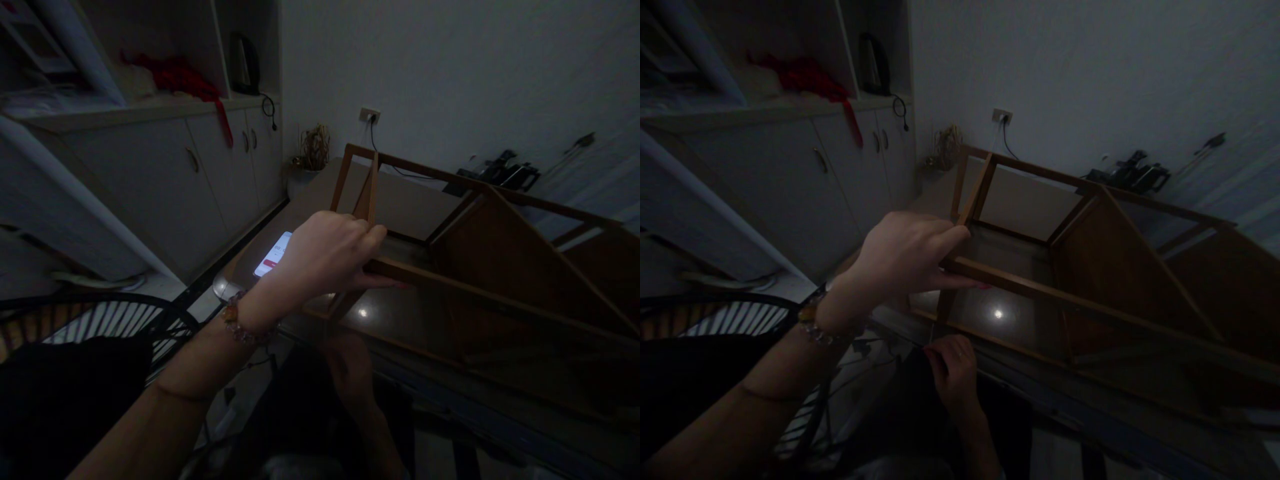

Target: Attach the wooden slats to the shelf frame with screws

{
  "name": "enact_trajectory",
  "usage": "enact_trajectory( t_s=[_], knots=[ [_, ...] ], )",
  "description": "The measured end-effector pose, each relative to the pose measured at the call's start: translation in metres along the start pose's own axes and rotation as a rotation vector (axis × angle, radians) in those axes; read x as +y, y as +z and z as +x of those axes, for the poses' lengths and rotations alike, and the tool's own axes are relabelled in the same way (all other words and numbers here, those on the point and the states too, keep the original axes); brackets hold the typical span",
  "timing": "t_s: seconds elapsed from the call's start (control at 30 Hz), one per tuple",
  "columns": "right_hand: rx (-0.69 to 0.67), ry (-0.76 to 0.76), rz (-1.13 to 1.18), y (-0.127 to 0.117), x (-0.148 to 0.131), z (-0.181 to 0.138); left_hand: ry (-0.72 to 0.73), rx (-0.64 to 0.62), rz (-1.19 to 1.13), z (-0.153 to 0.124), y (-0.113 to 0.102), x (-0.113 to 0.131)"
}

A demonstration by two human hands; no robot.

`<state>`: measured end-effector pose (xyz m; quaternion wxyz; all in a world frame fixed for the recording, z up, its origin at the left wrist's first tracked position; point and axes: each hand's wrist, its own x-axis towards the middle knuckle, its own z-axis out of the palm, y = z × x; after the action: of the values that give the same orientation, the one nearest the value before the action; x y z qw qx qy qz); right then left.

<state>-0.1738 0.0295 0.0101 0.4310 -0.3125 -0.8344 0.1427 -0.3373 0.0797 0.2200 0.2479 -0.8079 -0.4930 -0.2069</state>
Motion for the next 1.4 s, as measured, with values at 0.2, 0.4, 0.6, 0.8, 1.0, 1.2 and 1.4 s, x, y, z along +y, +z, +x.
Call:
enact_trajectory(
  t_s=[0.2, 0.4, 0.6, 0.8, 1.0, 1.2, 1.4],
  knots=[
    [0.047, -0.031, -0.026, 0.0025, 0.0001, -0.0012, -0.006, 0.024, 0.012, -0.0008, 0.0005, 0.001],
    [0.027, -0.099, -0.063, 0.0051, -0.0004, 0.0027, 0.002, 0.028, 0.007, -0.0013, 0.0014, 0.0005],
    [0.055, 0.014, 0.036, 0.0026, -0.0009, 0.0024, 0.004, 0.04, 0.007, -0.0022, 0.0019, 0.0003],
    [0.064, 0.096, 0.097, 0.0008, -0.0014, 0.0003, 0.002, 0.061, 0.004, -0.003, 0.0017, 0.0008],
    [0.026, -0.058, -0.018, 0.0075, -0.0012, -0.0007, -0.012, 0.039, 0.004, -0.0031, 0.0011, 0.0019],
    [0.065, -0.045, -0.019, 0.0083, 0.0007, -0.0023, -0.004, 0.041, -0.005, -0.0035, 0.0012, 0.0009],
    [0.102, 0.032, 0.019, 0.0085, -0.0015, -0.0053, -0.032, 0.042, -0.006, -0.004, 0.0032, 0.0011]
  ],
)
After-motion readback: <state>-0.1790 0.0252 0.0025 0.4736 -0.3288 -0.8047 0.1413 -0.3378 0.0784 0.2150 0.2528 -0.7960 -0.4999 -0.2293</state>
